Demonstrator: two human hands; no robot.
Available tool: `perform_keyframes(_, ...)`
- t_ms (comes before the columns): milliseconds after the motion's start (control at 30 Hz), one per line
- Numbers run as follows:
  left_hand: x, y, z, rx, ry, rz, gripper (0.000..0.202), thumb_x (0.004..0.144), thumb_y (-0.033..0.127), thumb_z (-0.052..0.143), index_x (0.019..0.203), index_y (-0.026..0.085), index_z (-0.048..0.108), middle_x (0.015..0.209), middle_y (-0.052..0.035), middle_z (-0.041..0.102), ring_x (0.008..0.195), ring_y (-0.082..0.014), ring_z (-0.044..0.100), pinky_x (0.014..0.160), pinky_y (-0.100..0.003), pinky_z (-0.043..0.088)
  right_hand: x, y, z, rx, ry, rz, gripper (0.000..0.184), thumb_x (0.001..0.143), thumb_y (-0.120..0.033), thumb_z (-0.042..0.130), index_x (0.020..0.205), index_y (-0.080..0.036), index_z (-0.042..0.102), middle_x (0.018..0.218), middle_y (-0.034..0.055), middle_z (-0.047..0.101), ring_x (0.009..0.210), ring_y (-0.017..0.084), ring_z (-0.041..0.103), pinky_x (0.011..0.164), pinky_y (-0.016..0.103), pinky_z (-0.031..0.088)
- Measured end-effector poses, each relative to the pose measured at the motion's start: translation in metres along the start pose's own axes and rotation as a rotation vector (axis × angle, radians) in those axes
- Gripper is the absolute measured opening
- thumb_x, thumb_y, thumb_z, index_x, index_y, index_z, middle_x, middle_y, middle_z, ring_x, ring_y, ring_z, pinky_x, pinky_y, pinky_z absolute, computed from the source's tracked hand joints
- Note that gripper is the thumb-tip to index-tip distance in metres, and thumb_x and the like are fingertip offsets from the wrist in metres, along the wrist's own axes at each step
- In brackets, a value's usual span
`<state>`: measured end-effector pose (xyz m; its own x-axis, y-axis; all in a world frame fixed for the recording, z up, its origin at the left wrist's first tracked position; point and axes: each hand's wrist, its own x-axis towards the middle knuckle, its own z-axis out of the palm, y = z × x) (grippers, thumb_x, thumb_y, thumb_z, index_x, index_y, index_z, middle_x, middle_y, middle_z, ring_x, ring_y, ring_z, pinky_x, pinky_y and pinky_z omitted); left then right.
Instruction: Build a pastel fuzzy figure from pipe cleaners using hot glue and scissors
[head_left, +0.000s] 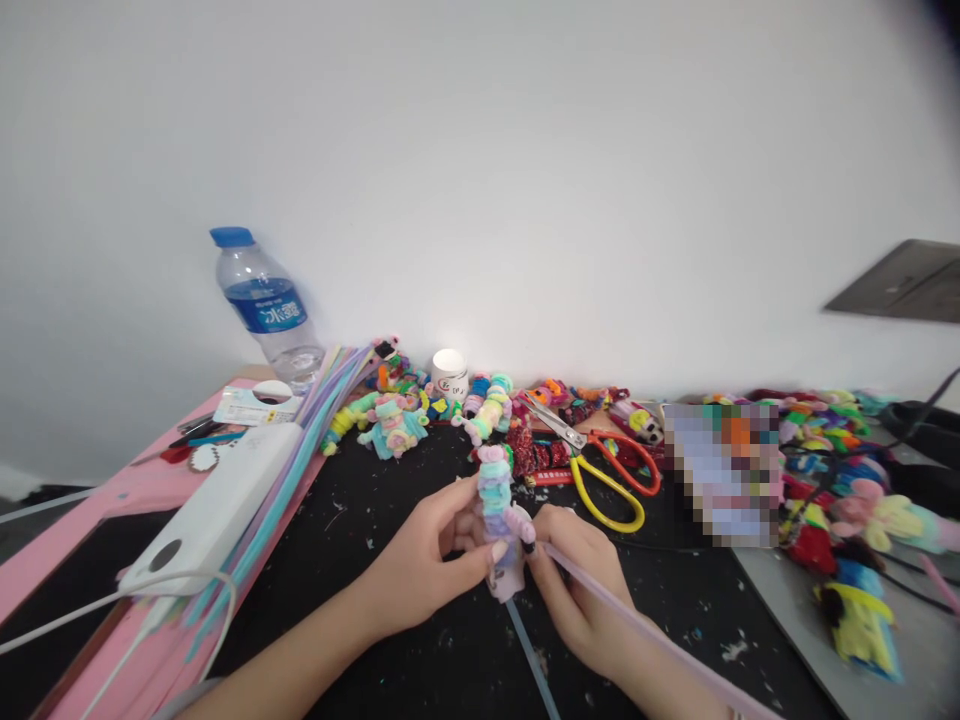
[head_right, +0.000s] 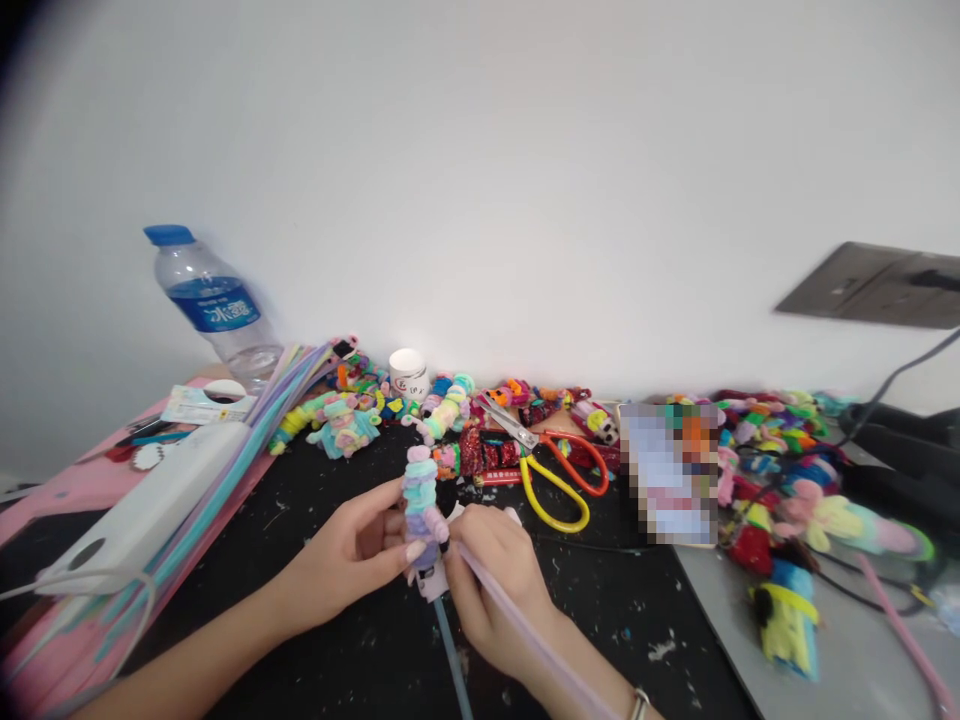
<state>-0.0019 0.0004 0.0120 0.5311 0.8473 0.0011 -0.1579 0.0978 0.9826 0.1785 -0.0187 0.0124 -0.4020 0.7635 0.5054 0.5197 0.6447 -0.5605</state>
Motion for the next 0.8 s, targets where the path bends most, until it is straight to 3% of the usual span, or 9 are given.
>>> perform_keyframes(200,0.0,-0.002,0.001,-0.051,-0.004,-0.025,0.036,0.08,0.021,0.059,0.116,0.02,0.053,0.09,-0.0052,0.061,0.079,-0.0178,0.059,0.068,-0.028,0.049,0.001,-0.004,0.001,-0.007,0.001,-0.009,0.018,0.086,-0.01,0.037,0.072,-0.019,0.043,0.064,0.0005,0.047,0.059,0.014,0.044,0.054,0.027,0.034)
perform_keyframes(367,0.003,-0.003,-0.003,-0.033,0.058,-0.011,0.034,0.078,0.019,0.061,0.112,0.017,0.055,0.089,-0.0052,0.062,0.074,-0.0154,0.059,0.061,-0.024,0.047,0.002,-0.003,-0.001,0.018,-0.037,-0.009,0.015,0.085,-0.009,0.038,0.077,-0.019,0.046,0.067,0.0007,0.048,0.062,0.015,0.045,0.056,0.027,0.035)
perform_keyframes(467,0.007,0.0,-0.011,-0.075,0.171,0.047,0.026,0.076,0.019,0.064,0.102,0.016,0.058,0.086,-0.004,0.063,0.073,-0.0144,0.059,0.06,-0.022,0.048,0.004,0.001,-0.007,0.044,-0.118,0.056,0.017,0.079,-0.009,0.042,0.093,-0.018,0.048,0.079,0.0042,0.051,0.071,0.017,0.048,0.063,0.031,0.04)
perform_keyframes(633,0.014,0.005,-0.025,-0.223,0.461,0.151,0.018,0.076,0.019,0.065,0.093,0.016,0.061,0.086,-0.0008,0.059,0.068,-0.0091,0.055,0.055,-0.018,0.047,0.01,0.004,-0.016,-0.11,-0.283,0.142,0.052,0.059,-0.004,0.049,0.11,-0.017,0.045,0.108,0.0098,0.05,0.098,0.026,0.044,0.086,0.043,0.037)
perform_keyframes(800,0.015,0.01,-0.029,-0.418,0.469,0.141,0.01,0.077,0.018,0.063,0.086,0.017,0.061,0.077,0.0028,0.055,0.066,-0.0073,0.054,0.058,-0.019,0.05,0.01,0.005,-0.014,-0.254,-0.39,0.156,0.052,0.061,-0.005,0.048,0.112,-0.017,0.048,0.109,0.0105,0.049,0.1,0.028,0.043,0.087,0.046,0.035)
